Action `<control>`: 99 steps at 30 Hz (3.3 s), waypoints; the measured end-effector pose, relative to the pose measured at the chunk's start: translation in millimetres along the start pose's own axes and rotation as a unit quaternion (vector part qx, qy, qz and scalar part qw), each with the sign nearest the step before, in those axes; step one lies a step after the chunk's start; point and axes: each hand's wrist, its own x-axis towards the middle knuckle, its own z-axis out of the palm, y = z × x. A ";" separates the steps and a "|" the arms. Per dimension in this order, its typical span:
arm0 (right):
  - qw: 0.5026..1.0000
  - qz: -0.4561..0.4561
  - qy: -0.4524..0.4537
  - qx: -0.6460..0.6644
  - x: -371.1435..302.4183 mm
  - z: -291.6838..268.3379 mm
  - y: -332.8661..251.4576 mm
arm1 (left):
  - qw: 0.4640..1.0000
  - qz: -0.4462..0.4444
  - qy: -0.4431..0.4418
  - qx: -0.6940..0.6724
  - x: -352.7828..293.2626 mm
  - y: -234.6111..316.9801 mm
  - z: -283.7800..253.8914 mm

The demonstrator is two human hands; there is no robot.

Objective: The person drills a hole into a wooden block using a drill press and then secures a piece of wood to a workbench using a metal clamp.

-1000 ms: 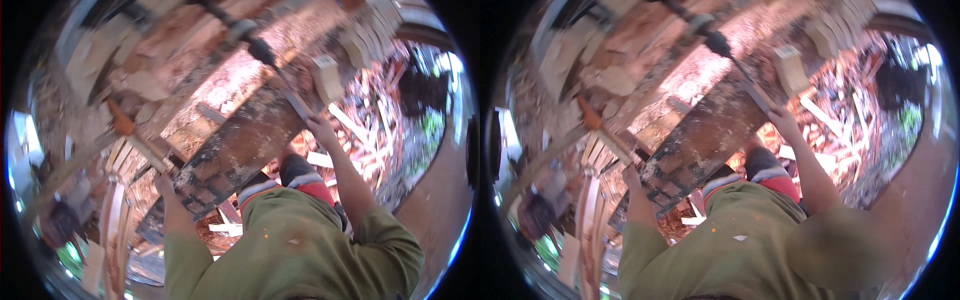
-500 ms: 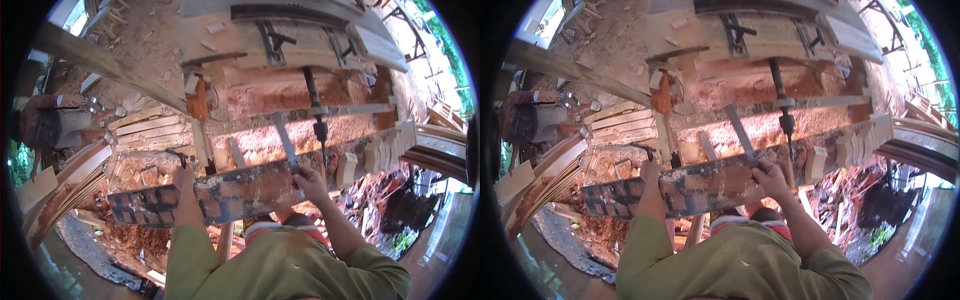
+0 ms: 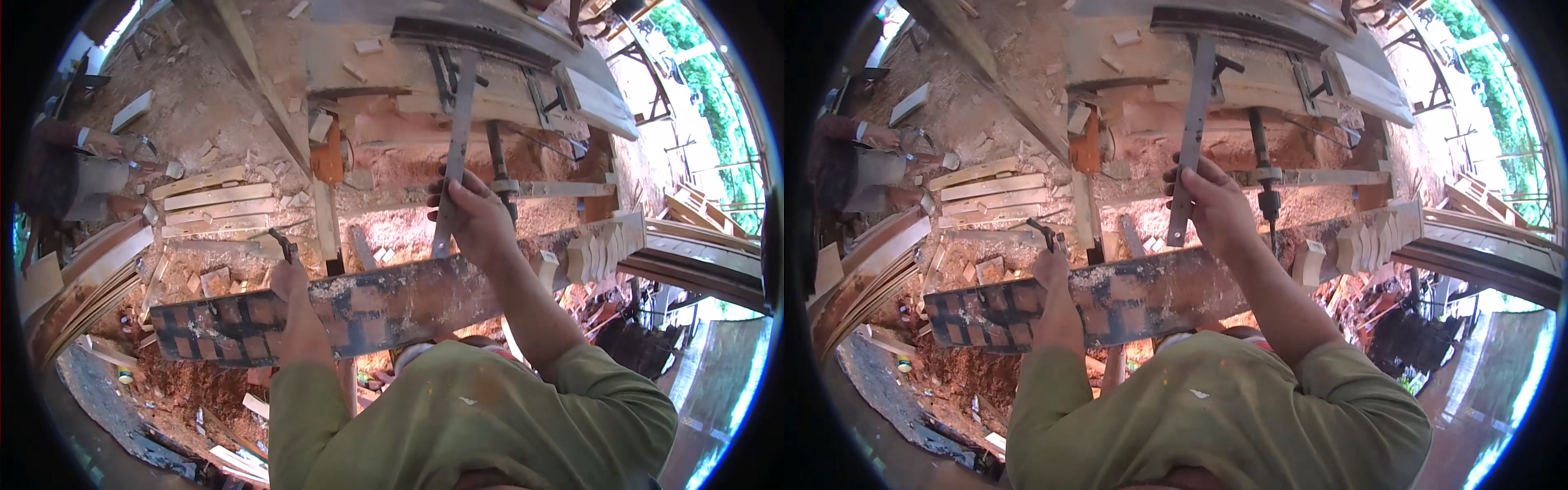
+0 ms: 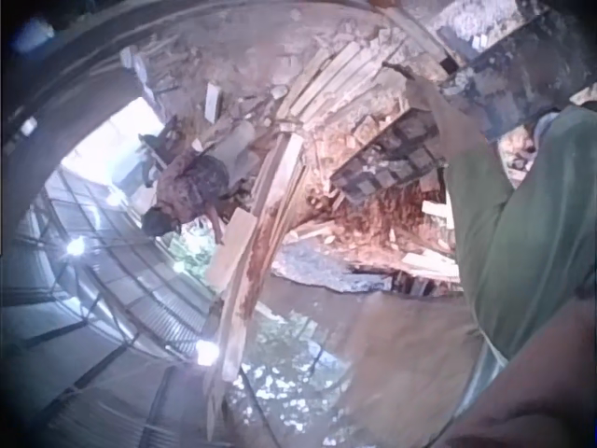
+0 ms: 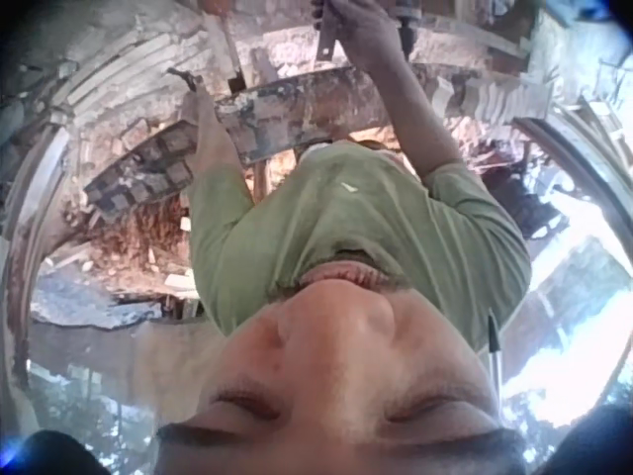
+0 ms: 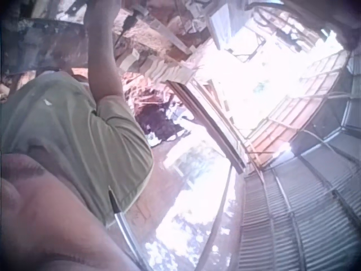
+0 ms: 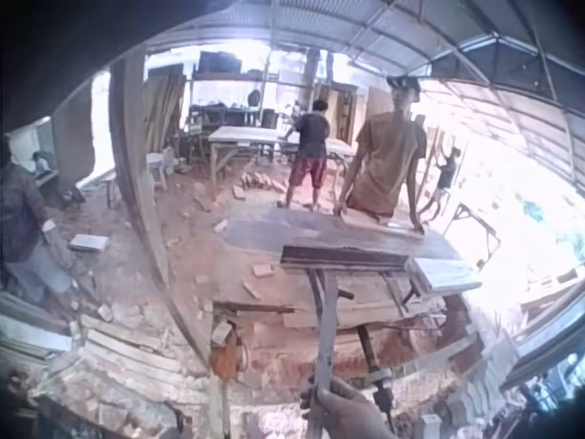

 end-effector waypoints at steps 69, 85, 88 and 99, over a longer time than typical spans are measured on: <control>0.561 -0.711 -0.016 -0.424 52.0 469.5 -428.5 | 0.989 -0.028 -0.122 -0.076 -8.7 -12.6 -14.6; 0.488 -0.694 0.066 -0.525 108.0 422.1 -422.7 | 0.982 -0.063 -0.067 -0.166 -0.3 -3.3 4.6; 0.488 -0.691 0.070 -0.529 113.8 414.6 -419.5 | 0.981 -0.069 -0.064 -0.171 -0.5 -4.7 6.9; 0.481 -0.692 0.058 -0.535 150.9 377.6 -373.1 | 0.993 -0.051 -0.068 -0.079 -3.4 -12.2 -2.8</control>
